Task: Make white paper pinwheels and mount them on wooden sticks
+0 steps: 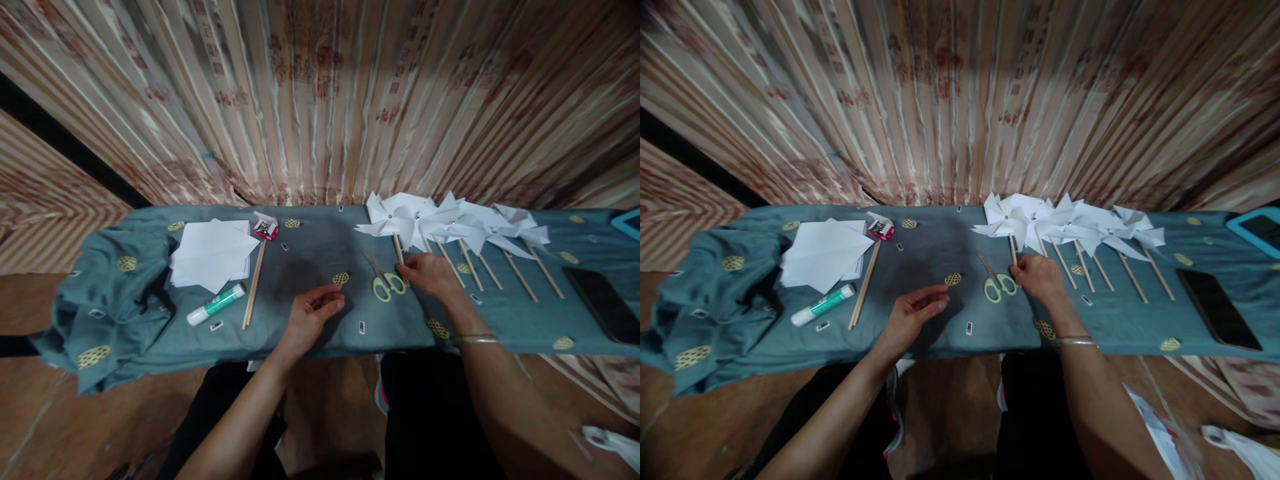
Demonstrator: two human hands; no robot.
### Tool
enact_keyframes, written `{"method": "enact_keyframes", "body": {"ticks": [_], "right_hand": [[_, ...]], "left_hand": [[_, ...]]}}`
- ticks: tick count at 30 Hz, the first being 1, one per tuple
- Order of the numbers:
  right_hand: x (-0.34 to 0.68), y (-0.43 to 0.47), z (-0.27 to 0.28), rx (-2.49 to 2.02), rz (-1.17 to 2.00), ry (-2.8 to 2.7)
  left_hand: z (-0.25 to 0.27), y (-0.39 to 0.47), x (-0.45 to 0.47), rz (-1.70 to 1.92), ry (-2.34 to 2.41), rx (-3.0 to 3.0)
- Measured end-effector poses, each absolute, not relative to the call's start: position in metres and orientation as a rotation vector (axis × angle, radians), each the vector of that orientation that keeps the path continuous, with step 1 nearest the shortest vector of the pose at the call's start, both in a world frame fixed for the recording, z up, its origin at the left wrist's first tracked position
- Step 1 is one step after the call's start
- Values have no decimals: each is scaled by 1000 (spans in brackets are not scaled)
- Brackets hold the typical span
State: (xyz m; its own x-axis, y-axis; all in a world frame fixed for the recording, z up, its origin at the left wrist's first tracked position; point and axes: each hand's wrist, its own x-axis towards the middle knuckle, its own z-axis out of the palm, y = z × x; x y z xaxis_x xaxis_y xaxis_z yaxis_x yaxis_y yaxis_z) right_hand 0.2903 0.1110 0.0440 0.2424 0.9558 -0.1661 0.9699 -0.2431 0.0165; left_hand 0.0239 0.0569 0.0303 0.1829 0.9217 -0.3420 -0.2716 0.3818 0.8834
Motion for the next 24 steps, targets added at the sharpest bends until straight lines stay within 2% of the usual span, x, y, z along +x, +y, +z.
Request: {"method": "enact_keyframes", "body": {"ticks": [8, 24], "right_hand": [[307, 111, 42, 2382, -136, 1822], [299, 99, 59, 2548, -110, 2179]], "left_hand": [[27, 57, 26, 961, 1047, 790], [34, 58, 28, 967, 1066, 726]]}}
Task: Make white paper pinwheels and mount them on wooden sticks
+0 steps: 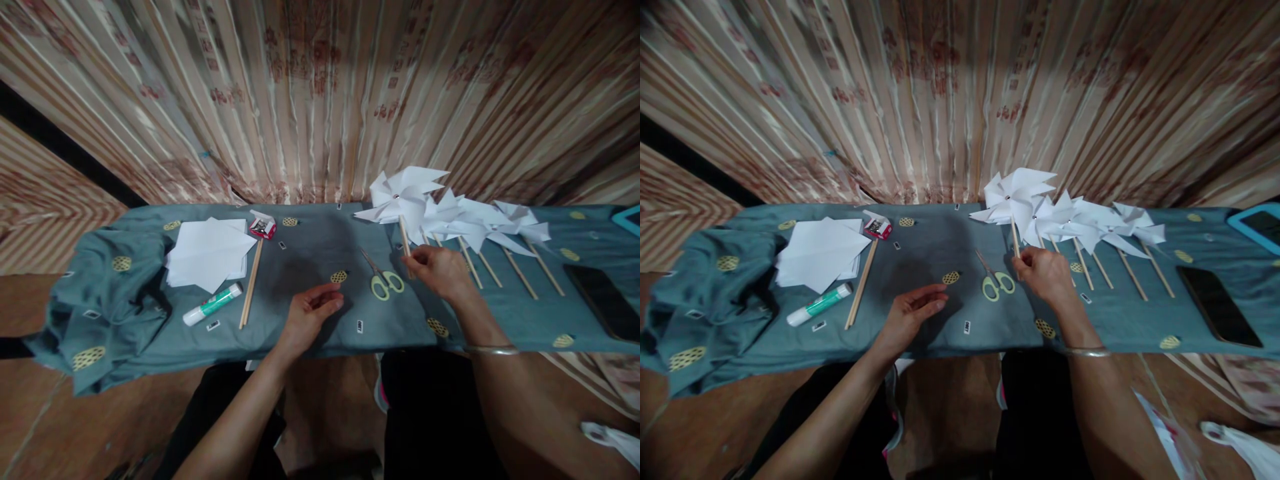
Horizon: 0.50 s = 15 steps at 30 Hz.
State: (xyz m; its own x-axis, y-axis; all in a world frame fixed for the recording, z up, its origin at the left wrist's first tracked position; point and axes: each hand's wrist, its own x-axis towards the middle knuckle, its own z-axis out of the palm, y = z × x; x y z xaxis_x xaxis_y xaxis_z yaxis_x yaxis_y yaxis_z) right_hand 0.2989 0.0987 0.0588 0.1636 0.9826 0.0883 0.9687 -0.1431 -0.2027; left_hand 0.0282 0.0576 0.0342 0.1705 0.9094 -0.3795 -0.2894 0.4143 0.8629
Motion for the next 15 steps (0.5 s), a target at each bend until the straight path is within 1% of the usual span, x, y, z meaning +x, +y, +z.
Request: {"method": "enact_keyframes", "body": {"ticks": [5, 11, 15], "right_hand": [[312, 99, 62, -2311, 150, -1826], [325, 105, 51, -2475, 287, -1911], [326, 108, 45, -2526, 274, -1940]], "left_hand": [[34, 57, 29, 957, 1067, 737], [32, 56, 27, 946, 1064, 791], [29, 57, 27, 942, 1063, 815]]}}
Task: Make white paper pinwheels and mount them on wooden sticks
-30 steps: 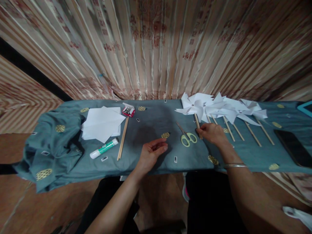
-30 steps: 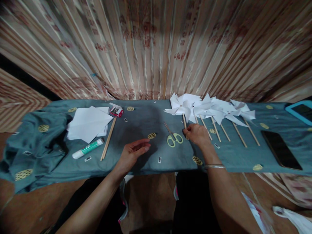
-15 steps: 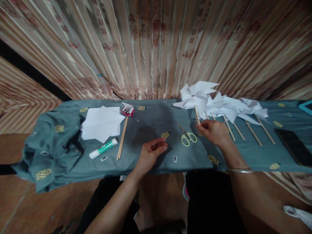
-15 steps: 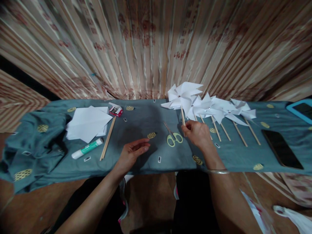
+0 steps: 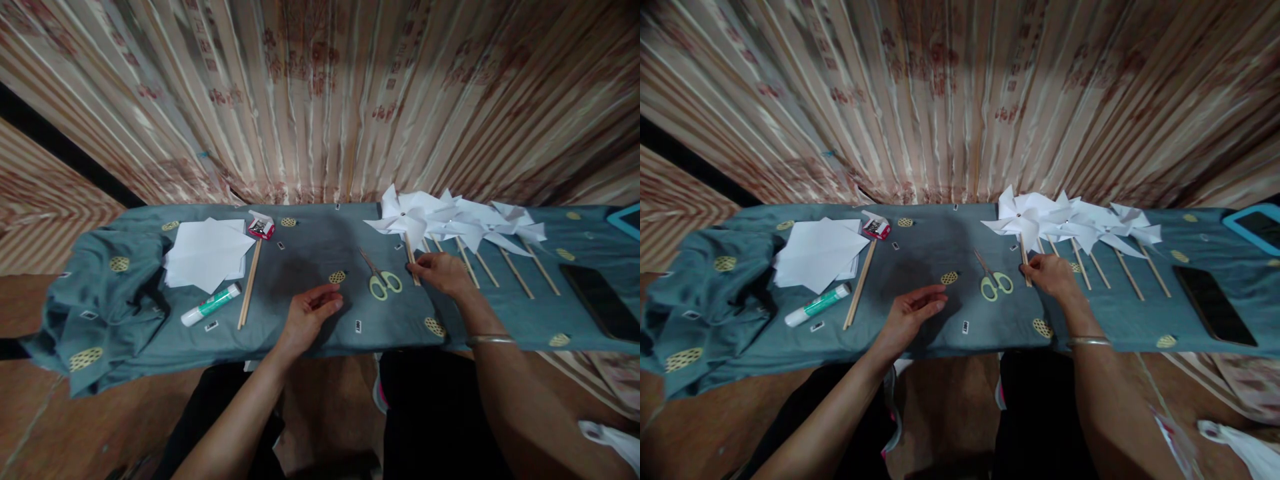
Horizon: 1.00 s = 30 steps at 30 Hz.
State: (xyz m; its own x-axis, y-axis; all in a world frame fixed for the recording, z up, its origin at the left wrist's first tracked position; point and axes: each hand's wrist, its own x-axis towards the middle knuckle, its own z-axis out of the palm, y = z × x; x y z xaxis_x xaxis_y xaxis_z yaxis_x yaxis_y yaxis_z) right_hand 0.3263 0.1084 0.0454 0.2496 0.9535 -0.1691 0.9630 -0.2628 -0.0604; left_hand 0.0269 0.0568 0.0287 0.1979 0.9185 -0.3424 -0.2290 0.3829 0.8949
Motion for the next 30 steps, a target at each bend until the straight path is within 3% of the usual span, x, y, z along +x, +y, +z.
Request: {"method": "enact_keyframes", "body": {"ticks": [11, 21, 30], "right_hand": [[326, 100, 48, 2425, -202, 1787], [294, 81, 67, 2611, 192, 1933], [191, 77, 43, 2240, -267, 2543]], "left_hand": [[28, 52, 21, 976, 1038, 782], [30, 50, -28, 1111, 1254, 1140], [35, 54, -89, 1160, 1501, 1504]]}}
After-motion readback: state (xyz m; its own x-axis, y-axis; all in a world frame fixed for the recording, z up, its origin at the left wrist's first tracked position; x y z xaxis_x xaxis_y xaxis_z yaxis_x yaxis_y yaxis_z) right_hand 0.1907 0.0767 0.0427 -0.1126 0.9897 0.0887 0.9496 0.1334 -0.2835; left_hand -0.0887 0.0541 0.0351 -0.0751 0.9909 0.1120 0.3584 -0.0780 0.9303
